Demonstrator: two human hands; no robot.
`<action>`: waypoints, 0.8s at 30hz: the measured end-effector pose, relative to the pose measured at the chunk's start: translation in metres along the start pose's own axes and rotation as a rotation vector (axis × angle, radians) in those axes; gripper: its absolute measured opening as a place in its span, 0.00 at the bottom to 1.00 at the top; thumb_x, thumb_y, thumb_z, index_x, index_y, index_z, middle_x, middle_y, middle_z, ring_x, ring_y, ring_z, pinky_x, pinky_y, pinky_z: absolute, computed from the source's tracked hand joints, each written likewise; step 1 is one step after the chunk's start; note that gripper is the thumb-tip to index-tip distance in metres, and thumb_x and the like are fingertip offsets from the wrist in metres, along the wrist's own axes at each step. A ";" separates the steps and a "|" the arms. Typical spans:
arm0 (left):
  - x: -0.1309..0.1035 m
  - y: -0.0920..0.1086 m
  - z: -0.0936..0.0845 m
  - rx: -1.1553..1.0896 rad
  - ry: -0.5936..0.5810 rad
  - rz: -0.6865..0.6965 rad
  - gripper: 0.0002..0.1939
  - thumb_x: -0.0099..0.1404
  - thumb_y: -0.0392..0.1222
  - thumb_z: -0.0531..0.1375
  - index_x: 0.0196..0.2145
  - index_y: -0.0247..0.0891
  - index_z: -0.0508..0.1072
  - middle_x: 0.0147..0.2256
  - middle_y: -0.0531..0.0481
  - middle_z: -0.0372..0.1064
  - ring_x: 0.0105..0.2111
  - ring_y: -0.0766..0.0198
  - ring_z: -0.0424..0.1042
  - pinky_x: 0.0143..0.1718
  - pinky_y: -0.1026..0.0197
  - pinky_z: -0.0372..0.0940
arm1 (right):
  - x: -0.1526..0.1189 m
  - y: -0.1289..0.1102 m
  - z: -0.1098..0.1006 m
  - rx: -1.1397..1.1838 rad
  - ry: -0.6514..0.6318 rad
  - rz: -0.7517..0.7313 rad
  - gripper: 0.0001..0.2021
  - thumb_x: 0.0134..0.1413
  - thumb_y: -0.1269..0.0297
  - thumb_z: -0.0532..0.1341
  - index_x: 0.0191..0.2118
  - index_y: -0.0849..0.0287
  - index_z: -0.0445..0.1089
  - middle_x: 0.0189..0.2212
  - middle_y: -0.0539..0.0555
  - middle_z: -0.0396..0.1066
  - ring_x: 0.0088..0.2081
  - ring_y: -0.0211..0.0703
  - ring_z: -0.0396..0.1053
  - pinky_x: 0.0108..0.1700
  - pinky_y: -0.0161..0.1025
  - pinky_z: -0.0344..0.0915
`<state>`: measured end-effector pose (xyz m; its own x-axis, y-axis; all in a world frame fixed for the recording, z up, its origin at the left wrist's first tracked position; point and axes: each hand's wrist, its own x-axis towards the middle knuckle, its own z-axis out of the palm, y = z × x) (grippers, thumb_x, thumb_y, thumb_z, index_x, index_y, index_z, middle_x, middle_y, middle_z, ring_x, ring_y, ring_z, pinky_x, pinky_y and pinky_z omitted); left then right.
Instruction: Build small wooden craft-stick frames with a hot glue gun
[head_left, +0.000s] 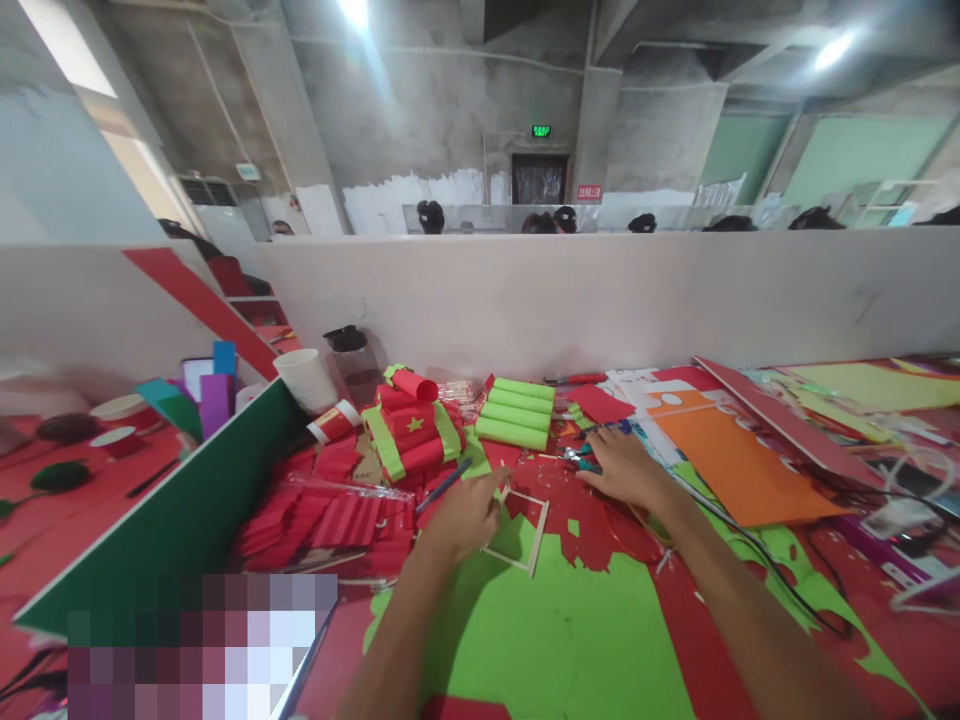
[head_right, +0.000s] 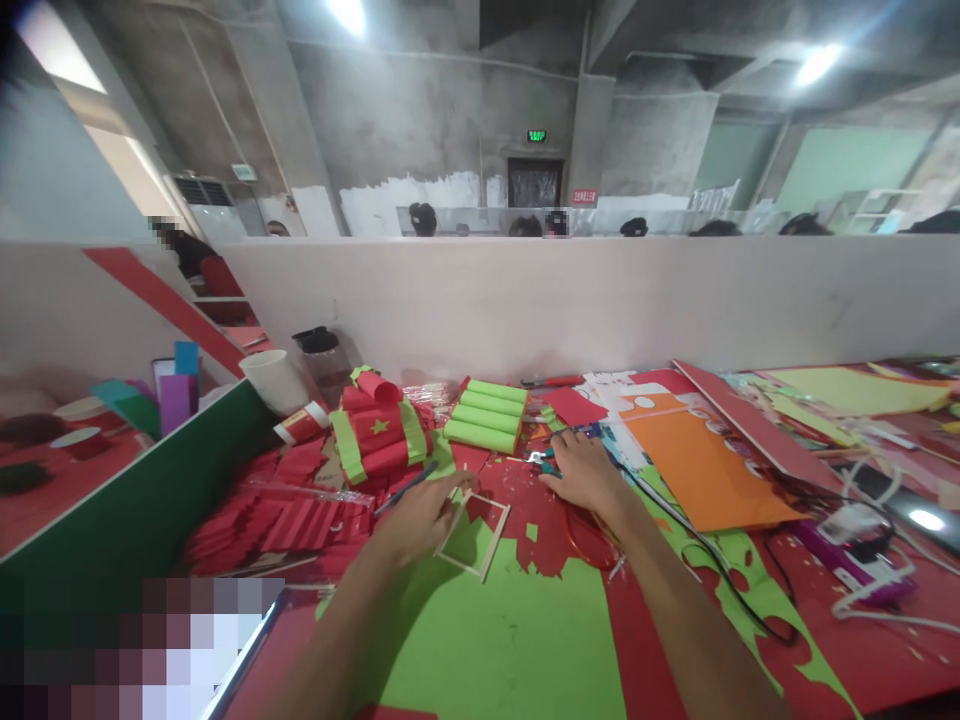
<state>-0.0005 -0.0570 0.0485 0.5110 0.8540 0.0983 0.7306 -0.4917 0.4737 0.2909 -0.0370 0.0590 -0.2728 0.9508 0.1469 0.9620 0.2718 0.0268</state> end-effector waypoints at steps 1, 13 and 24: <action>0.001 0.002 0.002 0.032 -0.014 0.019 0.30 0.59 0.27 0.51 0.58 0.40 0.67 0.47 0.40 0.74 0.45 0.51 0.73 0.46 0.52 0.64 | -0.002 0.003 0.001 -0.020 -0.033 0.020 0.24 0.55 0.52 0.63 0.52 0.65 0.67 0.50 0.70 0.68 0.51 0.65 0.66 0.49 0.54 0.61; -0.002 0.016 -0.004 -0.089 0.012 0.239 0.29 0.53 0.24 0.51 0.49 0.43 0.73 0.45 0.47 0.71 0.48 0.55 0.67 0.51 0.54 0.62 | -0.006 -0.035 -0.017 0.167 0.175 -0.410 0.22 0.62 0.67 0.59 0.61 0.52 0.63 0.58 0.61 0.64 0.58 0.54 0.60 0.57 0.50 0.58; -0.020 0.030 -0.028 -0.329 0.196 0.178 0.20 0.63 0.31 0.55 0.51 0.42 0.73 0.46 0.46 0.73 0.46 0.53 0.69 0.52 0.50 0.63 | 0.003 -0.043 0.007 0.218 0.165 -0.557 0.11 0.66 0.68 0.54 0.42 0.59 0.74 0.37 0.57 0.76 0.40 0.47 0.68 0.46 0.44 0.60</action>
<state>-0.0015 -0.0837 0.0847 0.4969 0.7927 0.3531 0.4389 -0.5806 0.6857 0.2488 -0.0449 0.0518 -0.7103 0.6268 0.3204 0.6460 0.7612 -0.0569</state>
